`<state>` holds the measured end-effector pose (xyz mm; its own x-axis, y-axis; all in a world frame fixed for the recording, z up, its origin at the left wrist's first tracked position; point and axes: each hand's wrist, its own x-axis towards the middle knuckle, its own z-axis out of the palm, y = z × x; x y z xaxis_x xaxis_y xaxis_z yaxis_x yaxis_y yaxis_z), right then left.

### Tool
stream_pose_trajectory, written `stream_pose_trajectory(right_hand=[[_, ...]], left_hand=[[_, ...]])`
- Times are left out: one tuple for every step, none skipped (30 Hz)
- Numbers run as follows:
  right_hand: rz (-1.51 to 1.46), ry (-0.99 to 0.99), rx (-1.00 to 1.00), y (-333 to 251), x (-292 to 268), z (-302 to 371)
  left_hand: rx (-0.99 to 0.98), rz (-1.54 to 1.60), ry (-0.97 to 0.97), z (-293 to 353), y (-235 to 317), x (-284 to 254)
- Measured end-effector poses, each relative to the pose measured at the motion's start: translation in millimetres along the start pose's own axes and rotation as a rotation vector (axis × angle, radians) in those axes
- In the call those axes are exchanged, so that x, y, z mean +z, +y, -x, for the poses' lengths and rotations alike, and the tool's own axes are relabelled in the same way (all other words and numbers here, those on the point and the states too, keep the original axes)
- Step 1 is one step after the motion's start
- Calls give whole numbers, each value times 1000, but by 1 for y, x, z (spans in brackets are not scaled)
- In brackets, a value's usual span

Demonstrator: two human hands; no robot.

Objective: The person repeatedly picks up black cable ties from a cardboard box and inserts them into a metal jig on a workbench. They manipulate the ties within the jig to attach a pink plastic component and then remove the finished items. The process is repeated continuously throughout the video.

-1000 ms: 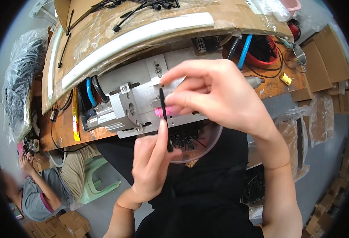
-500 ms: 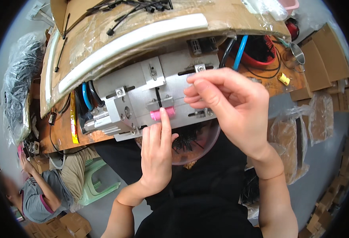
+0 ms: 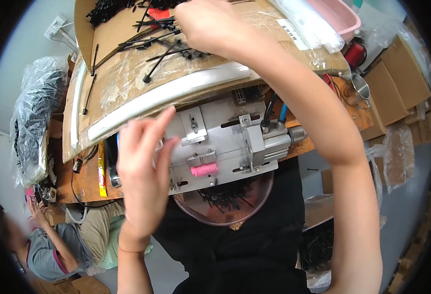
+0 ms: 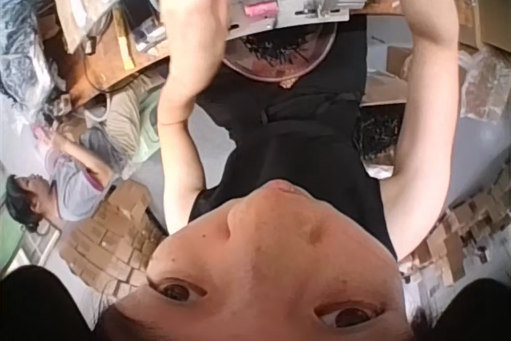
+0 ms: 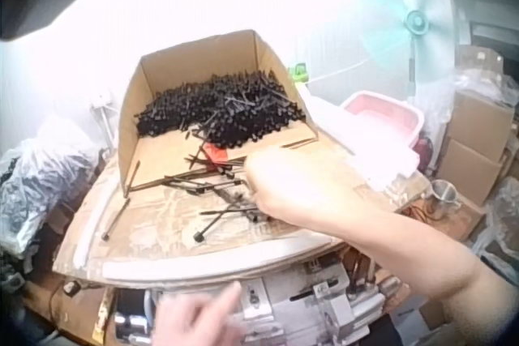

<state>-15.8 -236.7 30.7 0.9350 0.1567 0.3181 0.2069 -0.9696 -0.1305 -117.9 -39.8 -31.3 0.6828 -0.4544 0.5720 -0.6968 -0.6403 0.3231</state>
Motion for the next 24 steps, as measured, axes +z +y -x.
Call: stream_pose_trajectory(right_hand=[[84, 63, 7, 5, 19, -18], [156, 127, 14, 8, 39, -38], [162, 119, 11, 10, 41, -46], [171, 111, 13, 12, 42, -50], [182, 102, 18, 13, 42, -51], [129, -19, 75, 9, 30, -53], [52, -109, 39, 11, 15, -51], [-33, -195, -8, 12, -1, -48], [-108, -283, -47, 17, -16, -41], [-263, -71, -47, 17, -24, -20], [-349, 83, -16, 35, -15, -20], [-312, 148, 31, 33, -26, 0], [-278, 210, 77, 30, -36, 20], [-369, 197, 136, 46, -32, 27], [-459, 186, 200, 63, -26, 32], [-488, 223, 168, 81, -16, 40], [-525, 257, 129, 91, -11, 46], [-457, 260, 150, 89, -12, 51], [-475, 296, 136, 92, -11, 56], [-487, 334, 135, 98, -7, 62], [-500, 372, 132, 101, -3, 66], [-543, 400, 157, 101, 0, 69], [-586, 429, 185, 96, 2, 72], [-631, 457, 211, 92, 3, 76]], left_hand=[[-14, 24, 26, -14, -3, -2], [-17, -25, 50, -27, -8, -6], [8, -17, 92, -37, -14, -5], [29, -32, 95, -46, -21, -6], [53, -41, 96, -56, -26, -6], [56, -31, 84, -65, -30, -7], [61, -18, 71, -75, -32, -8], [61, -18, 60, -84, -34, -9], [79, 4, 48, -95, -38, -5], [86, 16, 38, -105, -43, -2], [99, 34, 31, -118, -45, 2], [138, 50, -47, -132, -46, 12], [176, 63, -125, -147, -45, 25], [228, 92, -147, -161, -41, 43], [280, 123, -172, -172, -38, 65], [315, 107, -175, -181, -31, 79], [343, 81, -180, -188, -29, 89], [443, 36, -103, -196, -32, 94], [484, 32, -176, -202, -37, 97], [533, 39, -253, -207, -32, 95], [581, 44, -330, -211, -27, 92], [607, 27, -434, -212, -22, 90], [644, 22, -398, -213, -21, 93], [681, 14, -361, -212, -22, 94]])
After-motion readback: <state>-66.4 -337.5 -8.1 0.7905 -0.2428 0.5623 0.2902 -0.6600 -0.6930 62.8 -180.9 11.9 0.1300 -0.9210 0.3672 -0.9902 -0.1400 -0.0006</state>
